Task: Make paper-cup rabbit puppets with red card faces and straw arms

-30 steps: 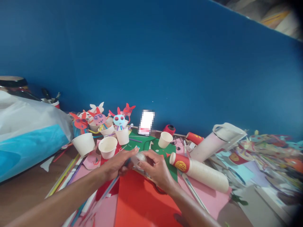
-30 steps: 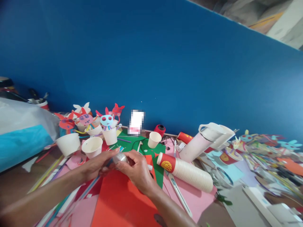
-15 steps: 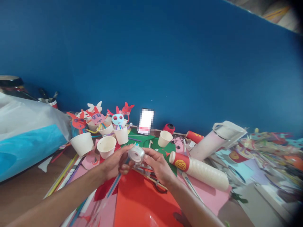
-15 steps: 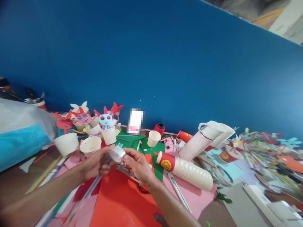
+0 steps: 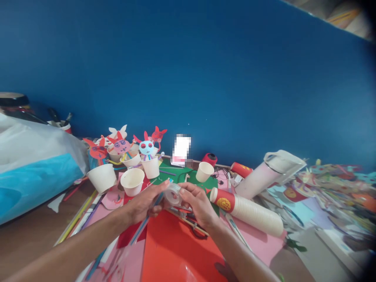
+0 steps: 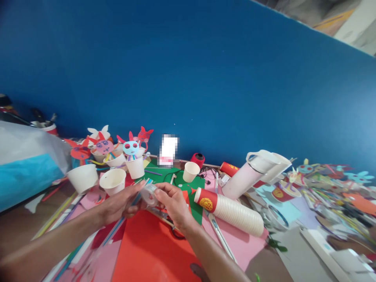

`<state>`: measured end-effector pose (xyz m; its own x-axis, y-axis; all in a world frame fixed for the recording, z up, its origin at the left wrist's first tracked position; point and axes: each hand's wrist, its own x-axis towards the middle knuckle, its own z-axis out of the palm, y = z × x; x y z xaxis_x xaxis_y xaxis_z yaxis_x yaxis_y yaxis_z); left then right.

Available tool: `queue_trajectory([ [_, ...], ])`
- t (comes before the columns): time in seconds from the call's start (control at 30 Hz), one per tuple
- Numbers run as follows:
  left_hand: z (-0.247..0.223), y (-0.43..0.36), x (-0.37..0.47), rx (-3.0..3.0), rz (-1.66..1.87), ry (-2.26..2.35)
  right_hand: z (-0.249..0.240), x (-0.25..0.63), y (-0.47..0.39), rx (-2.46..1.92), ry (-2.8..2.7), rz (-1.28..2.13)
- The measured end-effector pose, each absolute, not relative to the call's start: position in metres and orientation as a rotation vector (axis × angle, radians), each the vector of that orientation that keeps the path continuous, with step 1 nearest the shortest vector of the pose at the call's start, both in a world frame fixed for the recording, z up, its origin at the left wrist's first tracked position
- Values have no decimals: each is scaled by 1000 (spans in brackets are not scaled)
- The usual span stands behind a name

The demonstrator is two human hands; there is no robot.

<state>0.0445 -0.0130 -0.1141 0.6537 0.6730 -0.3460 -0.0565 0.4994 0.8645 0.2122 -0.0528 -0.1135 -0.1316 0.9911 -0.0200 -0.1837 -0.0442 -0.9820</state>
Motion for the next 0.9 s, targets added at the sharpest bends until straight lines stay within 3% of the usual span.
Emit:
queue_trajectory([
  [0.4, -112, -12, 42, 871, 467, 681, -110, 213, -57, -923, -1111, 1593],
  [0.9, -112, -22, 50, 1153, 589, 818, -109, 210, -59, -1095, -1220, 1406],
])
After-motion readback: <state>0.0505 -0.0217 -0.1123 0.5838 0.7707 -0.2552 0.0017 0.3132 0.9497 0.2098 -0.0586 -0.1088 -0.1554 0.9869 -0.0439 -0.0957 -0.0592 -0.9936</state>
